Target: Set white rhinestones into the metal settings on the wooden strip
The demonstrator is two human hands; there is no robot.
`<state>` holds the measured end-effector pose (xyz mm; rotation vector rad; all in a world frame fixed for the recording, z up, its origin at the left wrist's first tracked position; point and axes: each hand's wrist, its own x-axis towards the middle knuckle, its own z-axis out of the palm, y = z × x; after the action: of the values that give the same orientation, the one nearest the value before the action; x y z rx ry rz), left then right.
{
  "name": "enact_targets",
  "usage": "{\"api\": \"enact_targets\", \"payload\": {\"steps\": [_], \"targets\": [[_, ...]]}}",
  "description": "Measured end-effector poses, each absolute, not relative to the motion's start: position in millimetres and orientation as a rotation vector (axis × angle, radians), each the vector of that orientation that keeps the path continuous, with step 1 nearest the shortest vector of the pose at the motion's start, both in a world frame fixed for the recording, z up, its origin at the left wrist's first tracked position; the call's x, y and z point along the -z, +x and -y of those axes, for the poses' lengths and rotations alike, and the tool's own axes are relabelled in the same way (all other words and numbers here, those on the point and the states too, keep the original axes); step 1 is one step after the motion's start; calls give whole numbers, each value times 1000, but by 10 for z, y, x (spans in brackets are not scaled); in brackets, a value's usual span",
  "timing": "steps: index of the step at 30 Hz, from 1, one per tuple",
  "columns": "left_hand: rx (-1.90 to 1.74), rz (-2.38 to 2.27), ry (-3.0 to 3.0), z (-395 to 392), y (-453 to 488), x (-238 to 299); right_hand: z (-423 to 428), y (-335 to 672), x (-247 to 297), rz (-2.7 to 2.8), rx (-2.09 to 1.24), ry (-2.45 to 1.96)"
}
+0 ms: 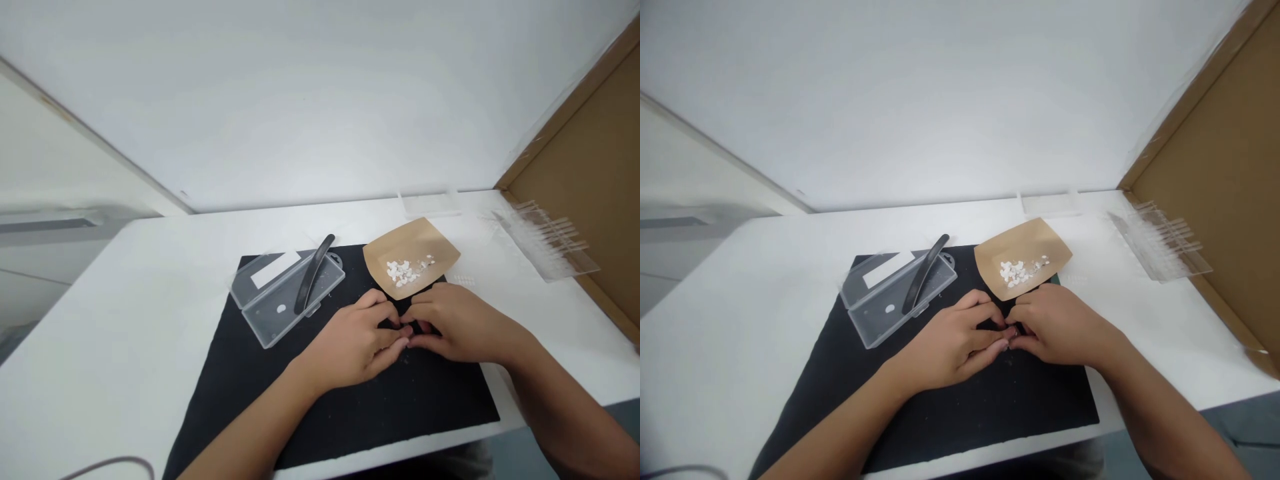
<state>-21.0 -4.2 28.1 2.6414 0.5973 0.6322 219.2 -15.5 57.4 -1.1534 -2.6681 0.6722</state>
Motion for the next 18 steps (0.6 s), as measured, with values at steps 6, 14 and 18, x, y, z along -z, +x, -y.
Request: {"api": "enact_targets", "payload": {"steps": [6, 14, 18], "targets": [[-623, -602, 2678, 52, -198, -279, 140, 2206, -572, 2673, -762, -1222], [-674, -569, 2645, 53, -182, -230, 139, 2234, -605, 2660, -843, -1180], [-703, -573, 2600, 52, -182, -209, 145, 2243, -588, 2670, -846, -1195]]}}
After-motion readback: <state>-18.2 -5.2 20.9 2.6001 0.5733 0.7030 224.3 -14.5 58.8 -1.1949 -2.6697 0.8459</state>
